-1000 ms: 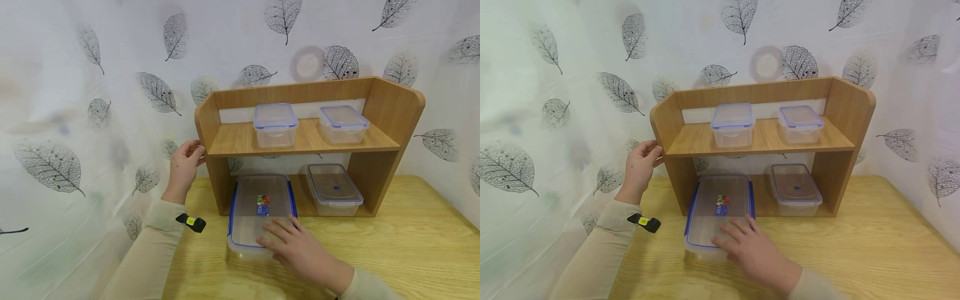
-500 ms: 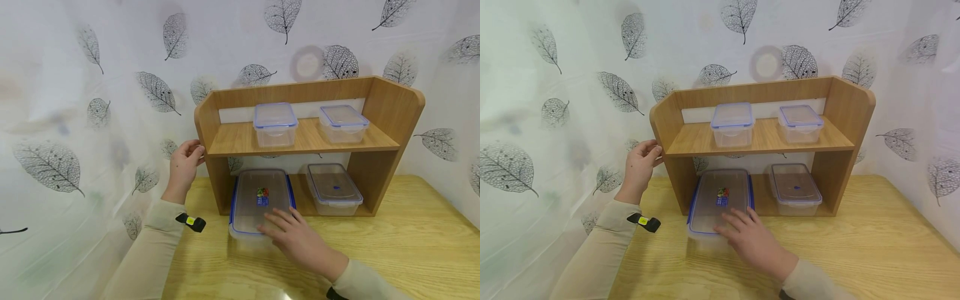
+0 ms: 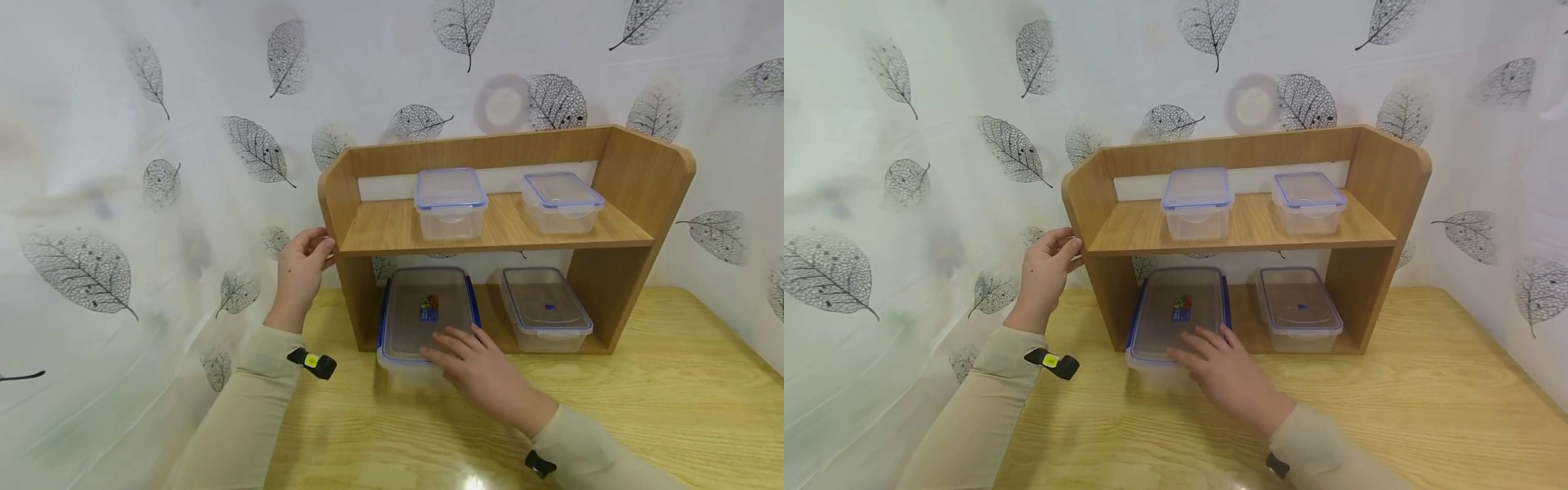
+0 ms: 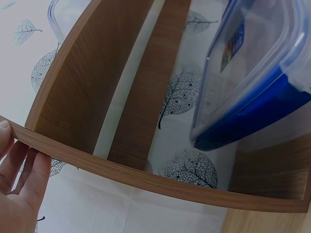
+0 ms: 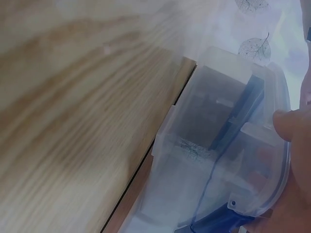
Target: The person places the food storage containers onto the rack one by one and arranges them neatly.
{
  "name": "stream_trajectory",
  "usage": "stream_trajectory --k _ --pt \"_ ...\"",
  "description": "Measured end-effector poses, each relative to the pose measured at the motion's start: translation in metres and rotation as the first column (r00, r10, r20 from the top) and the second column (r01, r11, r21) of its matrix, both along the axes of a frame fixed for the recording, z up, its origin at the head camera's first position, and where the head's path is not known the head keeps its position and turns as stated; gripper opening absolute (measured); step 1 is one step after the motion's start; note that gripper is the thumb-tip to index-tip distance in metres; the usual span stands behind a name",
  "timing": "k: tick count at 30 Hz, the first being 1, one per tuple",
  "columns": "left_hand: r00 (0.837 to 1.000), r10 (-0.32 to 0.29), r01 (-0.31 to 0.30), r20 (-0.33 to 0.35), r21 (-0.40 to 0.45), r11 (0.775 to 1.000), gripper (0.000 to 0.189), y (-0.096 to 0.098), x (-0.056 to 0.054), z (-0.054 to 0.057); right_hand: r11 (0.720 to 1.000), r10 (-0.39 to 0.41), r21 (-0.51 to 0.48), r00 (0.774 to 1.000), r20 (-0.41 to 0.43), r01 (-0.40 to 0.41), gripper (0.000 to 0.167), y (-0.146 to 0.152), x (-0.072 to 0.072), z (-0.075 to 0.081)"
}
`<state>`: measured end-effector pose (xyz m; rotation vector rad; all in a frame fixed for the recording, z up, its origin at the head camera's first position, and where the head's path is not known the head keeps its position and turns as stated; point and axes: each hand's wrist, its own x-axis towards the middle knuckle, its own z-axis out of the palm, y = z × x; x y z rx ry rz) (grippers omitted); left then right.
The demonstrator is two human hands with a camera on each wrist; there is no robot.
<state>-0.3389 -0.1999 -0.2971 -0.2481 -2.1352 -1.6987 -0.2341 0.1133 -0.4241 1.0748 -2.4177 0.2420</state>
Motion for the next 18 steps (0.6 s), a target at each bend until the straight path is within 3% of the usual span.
stream_trajectory --k 10,18 --pt "1.000 0.005 -0.005 0.003 -0.006 1.000 0.035 -0.001 -0.001 -0.001 0.999 -0.036 -0.025 0.999 -0.021 0.036 0.056 -0.003 -0.016 -0.004" --pt "1.000 0.007 -0.007 0.001 -0.007 1.000 0.035 0.000 0.000 -0.001 0.997 -0.073 -0.027 0.997 -0.038 0.072 0.051 -0.005 -0.021 -0.004"
